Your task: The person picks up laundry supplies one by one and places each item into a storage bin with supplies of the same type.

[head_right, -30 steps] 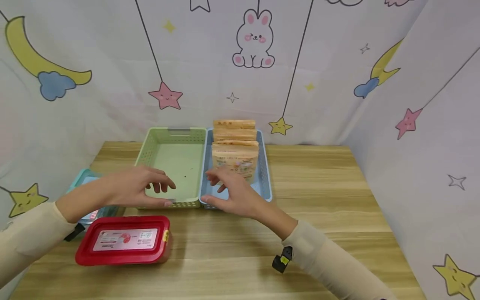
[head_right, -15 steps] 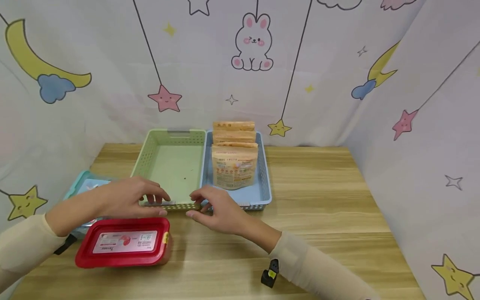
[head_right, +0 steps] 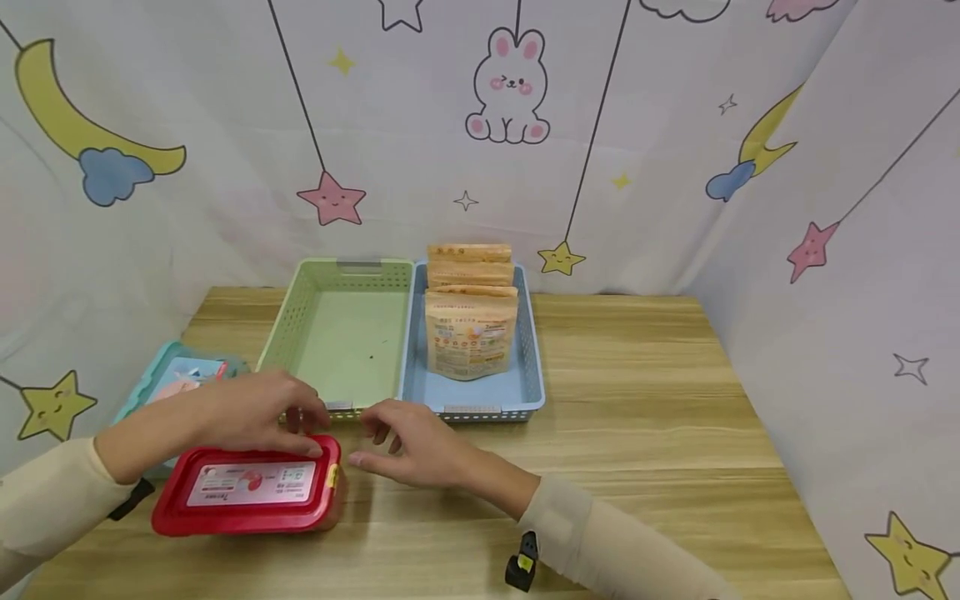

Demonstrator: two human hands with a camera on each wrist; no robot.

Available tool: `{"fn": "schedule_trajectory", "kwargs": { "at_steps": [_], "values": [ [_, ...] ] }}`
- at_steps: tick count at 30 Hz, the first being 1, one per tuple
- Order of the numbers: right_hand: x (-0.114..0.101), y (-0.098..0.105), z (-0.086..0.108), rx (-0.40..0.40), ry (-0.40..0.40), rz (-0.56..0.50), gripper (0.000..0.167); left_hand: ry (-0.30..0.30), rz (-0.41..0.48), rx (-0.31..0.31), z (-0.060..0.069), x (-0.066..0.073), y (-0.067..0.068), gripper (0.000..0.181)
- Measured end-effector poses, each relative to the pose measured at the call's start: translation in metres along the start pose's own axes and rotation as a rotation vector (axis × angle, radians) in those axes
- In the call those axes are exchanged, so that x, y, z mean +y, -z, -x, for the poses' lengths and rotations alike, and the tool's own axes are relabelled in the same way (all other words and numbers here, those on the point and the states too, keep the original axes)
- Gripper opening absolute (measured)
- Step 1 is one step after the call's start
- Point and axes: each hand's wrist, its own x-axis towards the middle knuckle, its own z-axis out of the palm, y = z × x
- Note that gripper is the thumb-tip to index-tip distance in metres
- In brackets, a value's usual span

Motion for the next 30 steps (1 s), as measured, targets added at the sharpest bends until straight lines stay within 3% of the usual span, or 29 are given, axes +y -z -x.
{"fn": "schedule_trajectory", "kwargs": {
  "at_steps": [6, 17, 23, 30],
  "values": [
    [-0.001, -0.011, -0.005, -0.066, -0.076, -0.056, 0.038, -0.015, 0.024, -0.015, 0.000, -0.004, -0.007, 0.026],
    [-0.010, -0.021, -0.017, -0.079, -0.101, -0.052, 0.032, -0.045, 0.060, -0.014, -0.002, -0.009, -0.013, 0.020],
    [-0.012, -0.025, -0.018, -0.098, -0.162, -0.071, 0.028, 0.013, 0.079, -0.072, 0.000, -0.009, -0.011, 0.024],
    [-0.016, -0.028, -0.019, -0.158, -0.282, -0.353, 0.022, 0.091, 0.089, -0.127, -0.002, -0.002, -0.007, 0.018]
  ]
}}
